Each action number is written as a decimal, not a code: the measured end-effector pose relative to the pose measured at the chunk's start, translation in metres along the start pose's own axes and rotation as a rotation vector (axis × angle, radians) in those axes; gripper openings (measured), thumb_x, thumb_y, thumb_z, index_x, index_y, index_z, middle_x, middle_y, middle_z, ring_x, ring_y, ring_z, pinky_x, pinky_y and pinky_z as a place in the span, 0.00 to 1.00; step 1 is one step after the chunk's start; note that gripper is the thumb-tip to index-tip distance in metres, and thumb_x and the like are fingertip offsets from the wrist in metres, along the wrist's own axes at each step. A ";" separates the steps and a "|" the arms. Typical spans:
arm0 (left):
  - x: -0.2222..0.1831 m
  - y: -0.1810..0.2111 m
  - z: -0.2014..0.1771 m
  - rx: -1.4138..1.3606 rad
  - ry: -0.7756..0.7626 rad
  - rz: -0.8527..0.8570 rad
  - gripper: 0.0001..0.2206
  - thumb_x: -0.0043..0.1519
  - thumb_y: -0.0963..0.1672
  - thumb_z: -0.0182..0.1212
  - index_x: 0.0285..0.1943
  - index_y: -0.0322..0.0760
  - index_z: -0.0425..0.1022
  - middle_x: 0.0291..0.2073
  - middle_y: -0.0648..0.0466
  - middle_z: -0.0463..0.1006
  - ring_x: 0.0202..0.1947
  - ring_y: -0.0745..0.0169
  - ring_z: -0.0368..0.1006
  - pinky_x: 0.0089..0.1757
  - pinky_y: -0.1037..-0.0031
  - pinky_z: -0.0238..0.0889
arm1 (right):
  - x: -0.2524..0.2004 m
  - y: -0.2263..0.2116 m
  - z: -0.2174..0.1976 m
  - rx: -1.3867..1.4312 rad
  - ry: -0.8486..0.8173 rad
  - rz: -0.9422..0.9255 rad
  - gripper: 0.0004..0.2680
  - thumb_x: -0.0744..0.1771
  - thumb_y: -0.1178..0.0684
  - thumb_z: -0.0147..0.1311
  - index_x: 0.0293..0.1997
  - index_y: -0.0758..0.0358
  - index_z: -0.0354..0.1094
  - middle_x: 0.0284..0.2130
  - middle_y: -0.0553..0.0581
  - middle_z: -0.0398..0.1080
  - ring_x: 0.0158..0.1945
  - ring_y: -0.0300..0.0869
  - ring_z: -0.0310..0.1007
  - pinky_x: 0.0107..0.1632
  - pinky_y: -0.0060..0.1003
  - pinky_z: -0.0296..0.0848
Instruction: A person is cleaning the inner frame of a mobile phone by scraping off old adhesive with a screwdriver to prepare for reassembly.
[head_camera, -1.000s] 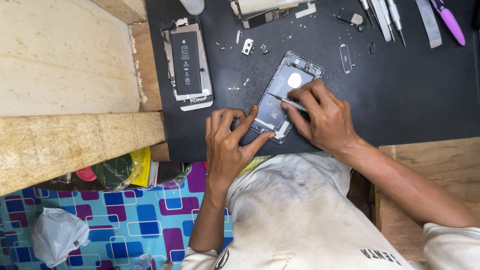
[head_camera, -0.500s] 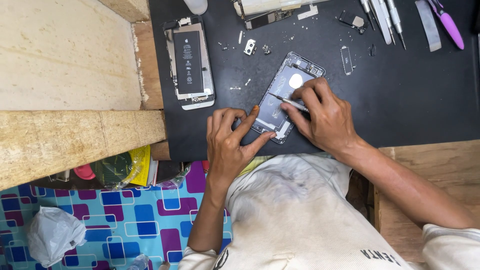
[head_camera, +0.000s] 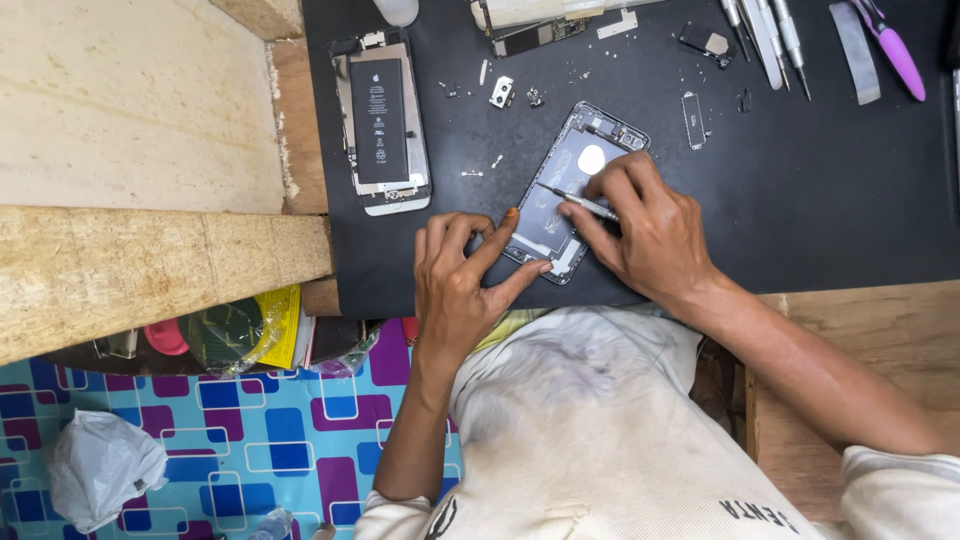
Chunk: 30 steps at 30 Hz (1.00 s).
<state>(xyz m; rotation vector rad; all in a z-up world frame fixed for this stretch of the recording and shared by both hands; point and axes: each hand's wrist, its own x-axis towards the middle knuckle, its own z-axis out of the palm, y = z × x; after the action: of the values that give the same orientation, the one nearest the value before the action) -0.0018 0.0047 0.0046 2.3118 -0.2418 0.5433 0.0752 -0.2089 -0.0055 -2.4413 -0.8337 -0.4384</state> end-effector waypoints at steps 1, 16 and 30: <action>0.000 0.000 0.000 0.000 0.003 -0.002 0.22 0.54 0.50 0.76 0.52 0.34 0.82 0.33 0.52 0.71 0.42 0.49 0.69 0.44 0.61 0.61 | -0.001 0.001 0.001 0.000 -0.002 -0.003 0.08 0.71 0.47 0.62 0.40 0.57 0.70 0.36 0.53 0.66 0.27 0.50 0.76 0.29 0.41 0.74; -0.005 -0.004 0.002 0.006 0.051 0.012 0.22 0.54 0.50 0.75 0.53 0.33 0.81 0.34 0.53 0.71 0.42 0.51 0.69 0.43 0.62 0.61 | -0.002 0.020 -0.005 0.087 -0.089 0.112 0.06 0.71 0.48 0.63 0.46 0.55 0.72 0.26 0.49 0.72 0.29 0.51 0.78 0.32 0.40 0.74; -0.006 -0.003 0.002 0.016 0.058 0.017 0.21 0.56 0.51 0.73 0.53 0.36 0.80 0.36 0.54 0.71 0.43 0.51 0.68 0.44 0.64 0.60 | 0.100 0.007 0.017 0.156 -0.533 -0.141 0.04 0.67 0.49 0.58 0.42 0.52 0.76 0.19 0.57 0.73 0.30 0.59 0.77 0.35 0.50 0.74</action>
<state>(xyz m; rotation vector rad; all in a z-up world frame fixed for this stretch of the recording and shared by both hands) -0.0058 0.0057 -0.0016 2.3076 -0.2303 0.6217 0.1576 -0.1566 0.0236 -2.3858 -1.2091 0.2412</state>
